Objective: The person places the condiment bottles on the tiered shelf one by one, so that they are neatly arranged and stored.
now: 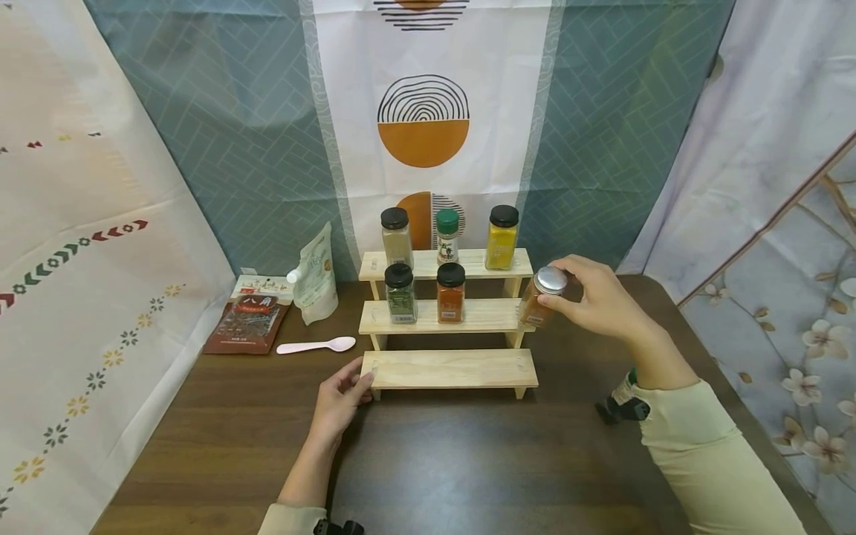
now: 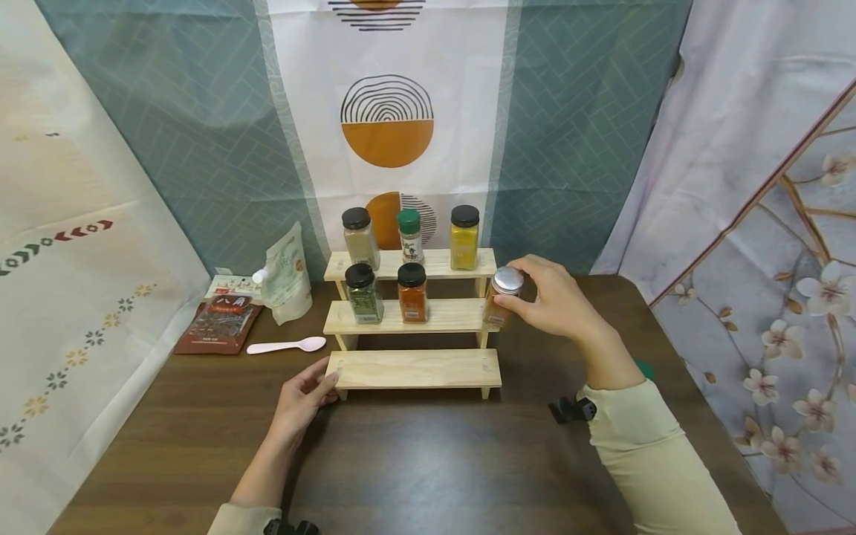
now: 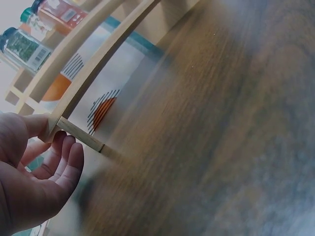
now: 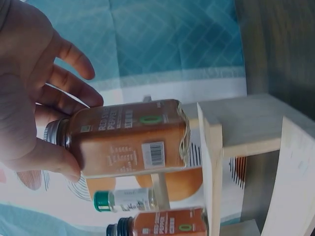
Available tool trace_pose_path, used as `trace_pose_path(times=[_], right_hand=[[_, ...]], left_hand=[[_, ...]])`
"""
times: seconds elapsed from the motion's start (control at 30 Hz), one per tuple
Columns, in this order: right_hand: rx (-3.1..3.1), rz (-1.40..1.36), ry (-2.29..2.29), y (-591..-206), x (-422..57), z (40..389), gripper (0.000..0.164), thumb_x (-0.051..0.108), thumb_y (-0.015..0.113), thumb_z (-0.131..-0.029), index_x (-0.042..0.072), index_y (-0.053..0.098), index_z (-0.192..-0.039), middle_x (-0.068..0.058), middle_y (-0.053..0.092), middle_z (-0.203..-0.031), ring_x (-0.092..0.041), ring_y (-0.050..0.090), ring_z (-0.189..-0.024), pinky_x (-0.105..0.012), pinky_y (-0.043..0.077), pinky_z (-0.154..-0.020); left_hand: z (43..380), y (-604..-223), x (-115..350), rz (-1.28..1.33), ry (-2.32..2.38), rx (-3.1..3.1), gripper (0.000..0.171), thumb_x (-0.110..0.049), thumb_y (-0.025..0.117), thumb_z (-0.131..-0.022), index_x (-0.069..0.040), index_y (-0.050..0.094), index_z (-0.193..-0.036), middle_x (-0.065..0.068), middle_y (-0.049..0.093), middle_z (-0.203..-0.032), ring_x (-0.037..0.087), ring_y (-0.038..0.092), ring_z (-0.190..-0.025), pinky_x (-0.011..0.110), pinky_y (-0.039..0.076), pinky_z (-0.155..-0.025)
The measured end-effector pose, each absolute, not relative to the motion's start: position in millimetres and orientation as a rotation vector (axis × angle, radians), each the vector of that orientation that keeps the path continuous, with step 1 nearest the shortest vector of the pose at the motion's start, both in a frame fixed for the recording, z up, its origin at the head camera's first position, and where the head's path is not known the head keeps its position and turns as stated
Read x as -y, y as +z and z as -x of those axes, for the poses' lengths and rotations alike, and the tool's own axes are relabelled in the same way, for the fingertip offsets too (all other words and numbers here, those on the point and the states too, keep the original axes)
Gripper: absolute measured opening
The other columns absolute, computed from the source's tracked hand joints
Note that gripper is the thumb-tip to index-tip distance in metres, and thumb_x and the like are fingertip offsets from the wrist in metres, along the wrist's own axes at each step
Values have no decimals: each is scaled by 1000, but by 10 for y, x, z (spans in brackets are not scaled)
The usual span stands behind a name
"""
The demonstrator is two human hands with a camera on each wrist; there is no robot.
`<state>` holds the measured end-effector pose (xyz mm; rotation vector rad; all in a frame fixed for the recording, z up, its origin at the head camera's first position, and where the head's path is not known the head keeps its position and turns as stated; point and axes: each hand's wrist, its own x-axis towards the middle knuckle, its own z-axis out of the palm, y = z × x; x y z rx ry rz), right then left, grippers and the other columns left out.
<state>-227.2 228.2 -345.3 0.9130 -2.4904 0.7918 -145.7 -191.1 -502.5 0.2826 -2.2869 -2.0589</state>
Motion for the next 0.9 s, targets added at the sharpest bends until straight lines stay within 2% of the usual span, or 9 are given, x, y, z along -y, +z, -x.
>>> trace_pose_path(times=[0.33, 0.63, 0.73, 0.9], right_hand=[[2555, -988, 850, -3511, -1953, 2489, 37, 18, 86, -83, 2, 67, -110, -6, 65, -94, -20, 58, -84, -40, 50, -74], [2609, -998, 873, -3497, -1793, 2565, 36, 21, 83, -87, 3, 66, -113, -6, 65, -98, -26, 60, -87, -43, 51, -75], [2623, -984, 883, -3491, -1769, 2584, 36, 21, 82, -87, 2, 66, -114, -7, 65, -98, -28, 61, -89, -43, 51, -78], [2660, -942, 915, -3500, -1775, 2604, 42, 20, 82, -87, 0, 65, -120, -12, 66, -106, -30, 62, -100, -51, 53, -87]], left_hand=[[1480, -5056, 1922, -289, -2066, 2260, 45, -6, 69, -97, 4, 57, -139, 11, 66, -90, 16, 65, -73, 27, 59, -70], [1470, -5041, 1923, -296, -2072, 2268, 48, -7, 70, -96, 3, 56, -141, 11, 64, -91, 16, 65, -75, 26, 59, -71], [1468, -5037, 1924, -295, -2070, 2274, 48, -8, 70, -97, 3, 56, -141, 11, 64, -92, 17, 65, -76, 26, 59, -72], [1475, -5043, 1910, -287, -2064, 2270, 46, -6, 70, -96, 3, 57, -140, 12, 65, -92, 18, 66, -75, 27, 59, -71]])
